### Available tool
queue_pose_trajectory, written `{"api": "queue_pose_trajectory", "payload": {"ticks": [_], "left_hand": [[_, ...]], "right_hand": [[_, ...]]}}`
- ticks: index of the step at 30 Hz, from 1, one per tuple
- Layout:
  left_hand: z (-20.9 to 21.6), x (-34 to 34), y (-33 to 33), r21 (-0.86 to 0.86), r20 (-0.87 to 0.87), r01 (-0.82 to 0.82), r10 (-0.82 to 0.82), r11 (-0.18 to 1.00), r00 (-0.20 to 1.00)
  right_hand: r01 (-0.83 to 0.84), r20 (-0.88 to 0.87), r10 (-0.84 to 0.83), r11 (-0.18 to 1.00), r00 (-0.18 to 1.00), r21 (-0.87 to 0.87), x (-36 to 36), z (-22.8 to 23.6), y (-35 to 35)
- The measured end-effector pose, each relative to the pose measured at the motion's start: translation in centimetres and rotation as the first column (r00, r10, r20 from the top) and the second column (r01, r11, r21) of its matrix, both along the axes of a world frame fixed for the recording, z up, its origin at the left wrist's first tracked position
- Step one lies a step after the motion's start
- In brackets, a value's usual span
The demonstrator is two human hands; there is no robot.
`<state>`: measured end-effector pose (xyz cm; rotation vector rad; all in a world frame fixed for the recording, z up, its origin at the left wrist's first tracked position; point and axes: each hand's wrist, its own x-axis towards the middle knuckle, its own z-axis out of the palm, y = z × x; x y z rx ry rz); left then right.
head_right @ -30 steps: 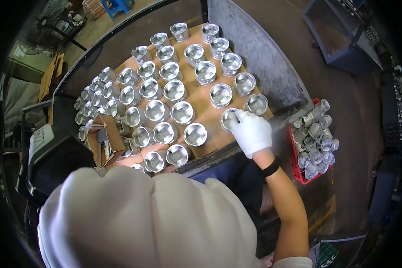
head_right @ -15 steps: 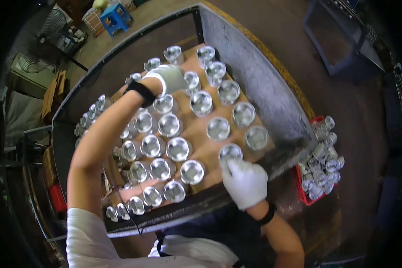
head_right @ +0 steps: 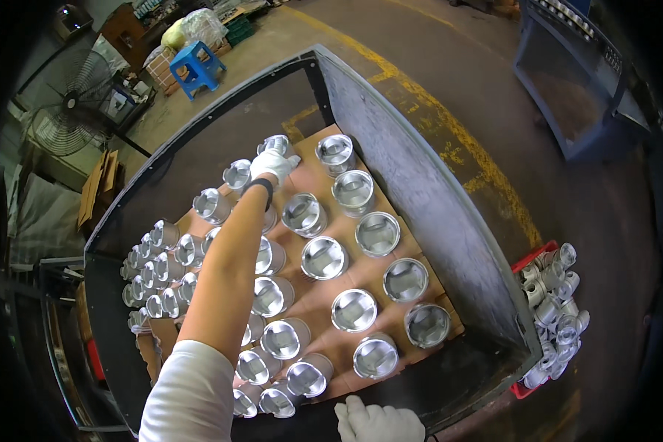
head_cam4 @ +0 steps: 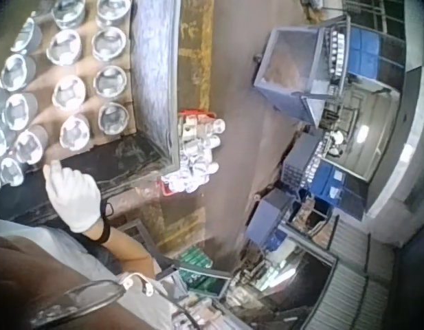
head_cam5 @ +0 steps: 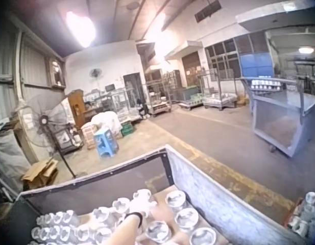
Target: Inspecting and moving metal pistons between containers in a warehouse environment.
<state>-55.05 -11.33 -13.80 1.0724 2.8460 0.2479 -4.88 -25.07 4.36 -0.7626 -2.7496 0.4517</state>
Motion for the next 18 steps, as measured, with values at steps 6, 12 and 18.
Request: {"api": "queue_pose_trajectory", "payload": {"ticks": [6,12,18], "left_hand": [[-5.3,-2.9,0.7,0.077,0.135,-0.155,0.144,0.985,0.98],[-6.3,-1.2,-0.4,0.262,0.099,-0.206,0.186,0.943,0.977],[-2.0,3.3,-3.1,0.515,0.111,-0.151,0.109,0.844,0.988]], "right_hand": [[0.013,0.05,-0.01,0.998,0.999,-0.057,-0.8,0.1,0.6],[0.008,0.037,-0.006,0.999,0.999,-0.051,-0.9,0.4,0.5],[0.028,0.059,-0.029,1.0,0.998,0.006,-0.2,0.4,-0.9]]}}
